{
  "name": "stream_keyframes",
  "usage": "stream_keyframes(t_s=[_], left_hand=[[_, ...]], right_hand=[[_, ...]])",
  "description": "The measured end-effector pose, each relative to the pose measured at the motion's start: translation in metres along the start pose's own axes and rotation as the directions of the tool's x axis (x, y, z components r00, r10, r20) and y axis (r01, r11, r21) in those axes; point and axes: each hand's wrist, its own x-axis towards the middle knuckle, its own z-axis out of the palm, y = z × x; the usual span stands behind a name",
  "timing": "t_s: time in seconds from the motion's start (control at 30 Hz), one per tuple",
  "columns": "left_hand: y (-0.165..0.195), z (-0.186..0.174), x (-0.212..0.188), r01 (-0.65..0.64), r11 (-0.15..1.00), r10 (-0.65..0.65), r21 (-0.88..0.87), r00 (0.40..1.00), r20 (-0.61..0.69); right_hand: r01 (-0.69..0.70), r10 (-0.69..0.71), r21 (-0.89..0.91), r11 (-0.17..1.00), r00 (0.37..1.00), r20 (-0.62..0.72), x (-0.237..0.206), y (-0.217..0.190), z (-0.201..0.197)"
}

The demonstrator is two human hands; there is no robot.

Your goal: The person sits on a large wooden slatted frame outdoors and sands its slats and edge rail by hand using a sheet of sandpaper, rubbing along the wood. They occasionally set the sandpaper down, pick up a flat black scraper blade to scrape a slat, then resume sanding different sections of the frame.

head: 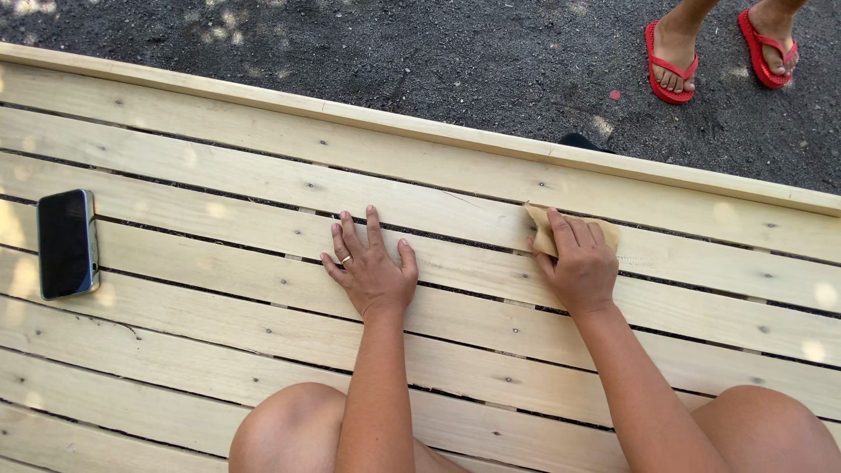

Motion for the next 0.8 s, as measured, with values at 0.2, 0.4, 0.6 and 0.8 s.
stream_keyframes(t_s=[0.2, 0.4, 0.6, 0.8], left_hand=[[0.001, 0.0, -0.001, -0.01, 1.0, 0.009, -0.008, 1.0, -0.023], [0.002, 0.0, -0.004, -0.006, 0.999, 0.006, 0.044, 1.0, 0.012], [0.002, 0.0, -0.006, -0.009, 0.999, 0.008, 0.047, 1.0, 0.028], [0.002, -0.001, -0.008, -0.014, 0.999, 0.014, 0.03, 1.0, -0.003]], right_hand=[[0.115, -0.122, -0.105, 0.988, 0.991, -0.063, -0.006, -0.009, 0.006], [0.017, -0.009, -0.088, 0.996, 0.996, 0.089, -0.018, 0.041, -0.008], [-0.006, 0.154, -0.349, 0.937, 0.904, 0.4, -0.038, 0.104, -0.048], [-0.163, 0.405, -0.479, 0.863, 0.788, 0.463, -0.046, 0.118, -0.065]])
